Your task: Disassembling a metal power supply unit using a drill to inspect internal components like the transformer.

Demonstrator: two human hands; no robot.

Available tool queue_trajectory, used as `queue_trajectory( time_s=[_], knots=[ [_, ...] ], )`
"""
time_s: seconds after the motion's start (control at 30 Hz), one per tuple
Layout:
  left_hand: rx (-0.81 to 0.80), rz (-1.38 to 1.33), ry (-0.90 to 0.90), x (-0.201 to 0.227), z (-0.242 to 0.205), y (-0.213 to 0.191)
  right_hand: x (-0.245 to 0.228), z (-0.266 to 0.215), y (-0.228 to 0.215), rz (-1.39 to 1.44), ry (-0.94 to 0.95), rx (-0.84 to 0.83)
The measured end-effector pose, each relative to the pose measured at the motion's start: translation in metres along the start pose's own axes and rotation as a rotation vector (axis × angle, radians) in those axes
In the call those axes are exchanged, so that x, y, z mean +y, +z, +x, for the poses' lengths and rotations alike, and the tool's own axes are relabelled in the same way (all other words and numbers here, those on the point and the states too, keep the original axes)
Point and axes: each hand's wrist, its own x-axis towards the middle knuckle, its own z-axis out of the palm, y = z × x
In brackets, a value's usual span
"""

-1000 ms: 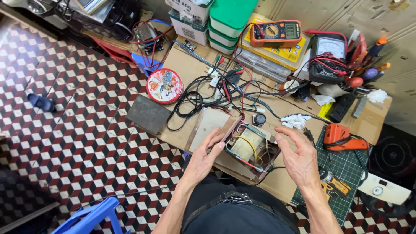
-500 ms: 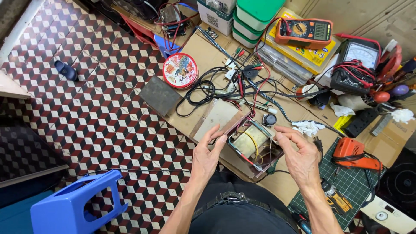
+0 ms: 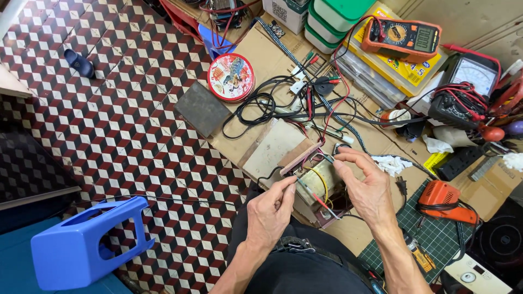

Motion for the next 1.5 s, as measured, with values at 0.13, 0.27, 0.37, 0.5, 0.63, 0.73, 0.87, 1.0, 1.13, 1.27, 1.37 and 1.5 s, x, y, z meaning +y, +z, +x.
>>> queue_trajectory(
  time_s=[0.13,0.27,0.37,0.5,0.63,0.73,0.87,1.0,1.13,1.27,1.37,1.5],
  knots=[
    [-0.010,0.076,0.074,0.009,0.007,0.002,0.005,0.002,0.004,0.025,-0.019,-0.018],
    [-0.022,0.139,0.081,0.014,0.011,0.006,0.010,0.001,0.005,0.002,-0.068,-0.005],
    [-0.033,0.185,0.096,0.014,0.012,0.009,0.007,0.000,0.005,0.017,-0.018,-0.004],
    [-0.073,0.280,0.128,0.014,0.016,0.015,0.013,0.000,0.005,0.019,-0.038,0.001],
    [-0.132,0.461,0.161,0.010,0.021,0.017,0.011,0.000,0.005,0.028,0.003,-0.009],
    [-0.144,0.497,0.168,0.010,0.022,0.016,0.009,-0.003,0.005,0.033,0.012,-0.009],
    [-0.161,0.524,0.146,0.011,0.023,0.015,0.007,-0.005,0.007,0.028,-0.036,0.001],
    [-0.159,0.520,0.146,0.010,0.022,0.016,-0.002,-0.007,0.006,0.028,-0.046,-0.007],
    [-0.178,0.487,0.125,0.011,0.021,0.015,-0.004,-0.008,0.004,0.013,-0.058,-0.021],
    [-0.181,0.500,0.130,0.008,0.020,0.015,0.000,-0.009,0.004,-0.019,-0.090,-0.022],
    [-0.185,0.503,0.118,0.008,0.020,0.016,-0.002,-0.010,0.005,-0.018,-0.085,-0.024],
    [-0.183,0.482,0.109,0.008,0.019,0.016,-0.003,-0.009,0.005,-0.021,-0.061,-0.024]
  ],
)
